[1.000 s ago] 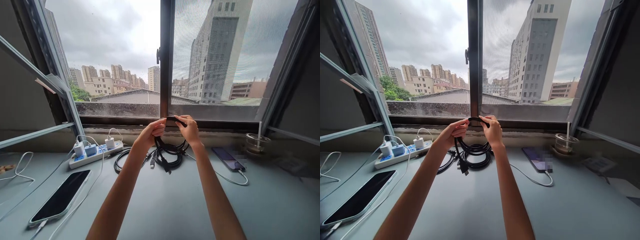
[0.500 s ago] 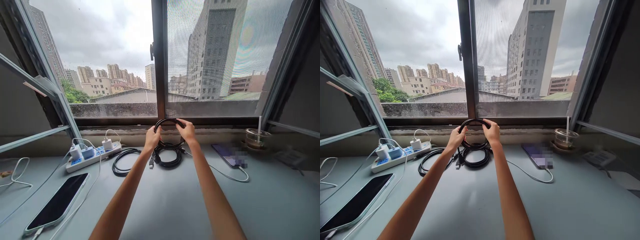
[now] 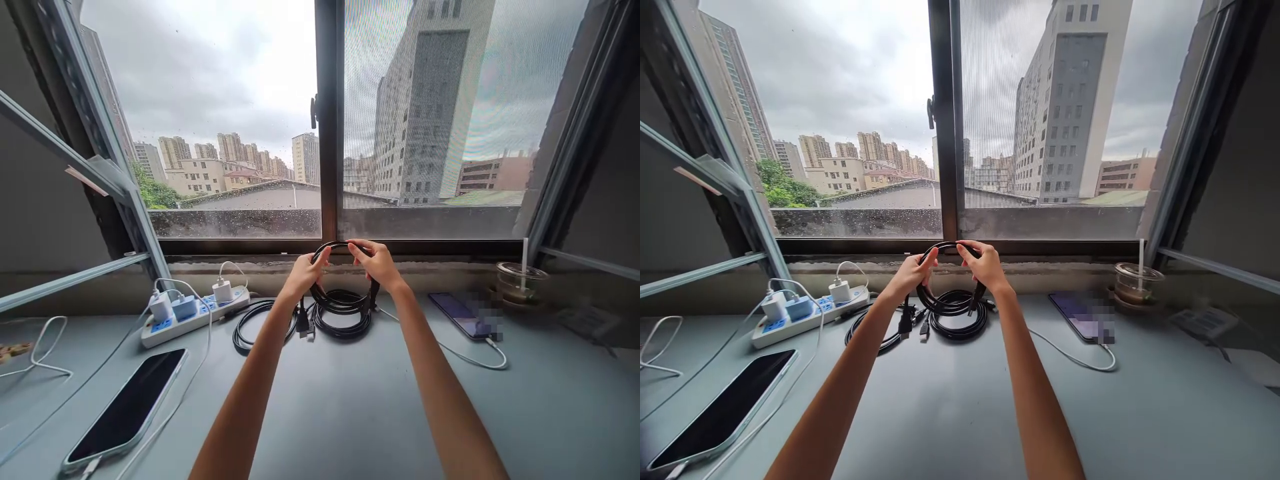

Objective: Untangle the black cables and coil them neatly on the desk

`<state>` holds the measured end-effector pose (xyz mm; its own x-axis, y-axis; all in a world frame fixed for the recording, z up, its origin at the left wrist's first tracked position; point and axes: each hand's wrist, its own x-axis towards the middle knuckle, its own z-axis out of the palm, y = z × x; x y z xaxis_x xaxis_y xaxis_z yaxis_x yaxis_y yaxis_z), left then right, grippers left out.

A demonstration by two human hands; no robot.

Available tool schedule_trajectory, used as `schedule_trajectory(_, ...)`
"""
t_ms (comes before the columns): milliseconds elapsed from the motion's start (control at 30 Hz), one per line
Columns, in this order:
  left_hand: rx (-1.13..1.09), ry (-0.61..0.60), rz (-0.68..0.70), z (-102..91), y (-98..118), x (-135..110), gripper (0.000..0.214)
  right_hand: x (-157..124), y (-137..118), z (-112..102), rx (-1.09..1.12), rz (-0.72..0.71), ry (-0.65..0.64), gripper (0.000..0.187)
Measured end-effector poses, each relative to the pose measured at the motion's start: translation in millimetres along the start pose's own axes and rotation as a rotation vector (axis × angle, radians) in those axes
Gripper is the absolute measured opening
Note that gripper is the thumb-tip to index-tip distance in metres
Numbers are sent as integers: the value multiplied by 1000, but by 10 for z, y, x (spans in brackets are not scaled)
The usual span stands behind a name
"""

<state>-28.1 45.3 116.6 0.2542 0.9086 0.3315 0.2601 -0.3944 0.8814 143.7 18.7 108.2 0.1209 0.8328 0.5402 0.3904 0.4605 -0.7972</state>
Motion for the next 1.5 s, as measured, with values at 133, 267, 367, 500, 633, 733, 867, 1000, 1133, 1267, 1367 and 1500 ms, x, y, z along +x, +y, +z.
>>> schedule_trajectory(133, 94, 9, -71, 81, -92, 2, 58, 12, 133, 42, -111, 32, 34, 43)
schedule_trajectory(267, 274, 24, -159, 191, -256, 19, 49, 43, 416, 128, -245, 75, 30, 32)
schedule_trajectory(367, 440, 20, -232, 259, -408, 20, 32, 46, 661, 222, -326, 92, -23, 24)
schedule_trajectory(500, 662, -7, -393, 350, -613, -19, 36, -15, 916, 352, -402, 95, -148, 26)
schedule_trajectory(633, 833, -19, -488, 430, -742, -67, 35, -105, 1048, 439, -477, 111, -241, 29)
schedule_trajectory(733, 924, -23, -473, 461, -746, -76, 36, -127, 1057, 467, -535, 148, -242, 31)
schedule_trajectory(867, 1010, -5, -409, 500, -698, -72, 43, -99, 995, 486, -615, 190, -202, 33)
schedule_trajectory(1000, 1072, 23, -373, 558, -728, -103, 44, -110, 970, 504, -706, 264, -188, 31)
schedule_trajectory(1133, 1118, 19, -343, 601, -821, -141, 38, -157, 992, 484, -791, 387, -196, 30)
schedule_trajectory(1267, 1145, 5, -319, 613, -887, -145, 37, -144, 952, 406, -826, 524, -227, 30)
schedule_trajectory(1367, 1159, 3, -302, 619, -921, -138, 36, -103, 882, 331, -841, 614, -256, 29)
schedule_trajectory(1500, 1182, 28, -282, 636, -964, -137, 37, -73, 808, 269, -851, 666, -285, 28)
